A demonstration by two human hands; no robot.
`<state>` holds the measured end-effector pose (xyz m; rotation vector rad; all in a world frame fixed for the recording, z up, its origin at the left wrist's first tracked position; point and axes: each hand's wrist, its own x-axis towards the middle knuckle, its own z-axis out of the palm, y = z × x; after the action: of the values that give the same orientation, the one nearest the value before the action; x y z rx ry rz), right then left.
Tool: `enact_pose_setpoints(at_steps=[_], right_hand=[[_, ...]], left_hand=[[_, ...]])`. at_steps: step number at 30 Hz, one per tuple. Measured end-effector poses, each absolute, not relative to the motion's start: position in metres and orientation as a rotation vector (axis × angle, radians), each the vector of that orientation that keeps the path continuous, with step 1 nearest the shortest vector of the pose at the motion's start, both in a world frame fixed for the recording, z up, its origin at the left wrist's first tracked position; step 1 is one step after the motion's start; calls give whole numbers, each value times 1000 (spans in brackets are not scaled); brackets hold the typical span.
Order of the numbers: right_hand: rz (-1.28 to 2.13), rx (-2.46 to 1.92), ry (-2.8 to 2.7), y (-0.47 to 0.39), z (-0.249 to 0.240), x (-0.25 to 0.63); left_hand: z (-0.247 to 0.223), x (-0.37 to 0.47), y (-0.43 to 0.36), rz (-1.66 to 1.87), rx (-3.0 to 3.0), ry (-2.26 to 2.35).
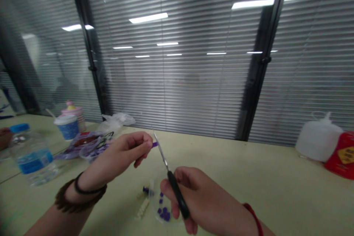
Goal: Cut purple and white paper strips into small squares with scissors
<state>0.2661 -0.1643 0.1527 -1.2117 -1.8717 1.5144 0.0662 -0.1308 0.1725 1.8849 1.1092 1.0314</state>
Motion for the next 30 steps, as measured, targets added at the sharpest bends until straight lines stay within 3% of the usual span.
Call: enact_pose_setpoints(at_steps=[18, 30], right_hand=[[1515, -1149, -1937, -163, 148, 264], [1515, -1130, -1898, -162, 147, 261]], left_hand=[[174, 71, -130, 1191, 1792, 965], [173, 74, -133, 1034, 1808, 1114]])
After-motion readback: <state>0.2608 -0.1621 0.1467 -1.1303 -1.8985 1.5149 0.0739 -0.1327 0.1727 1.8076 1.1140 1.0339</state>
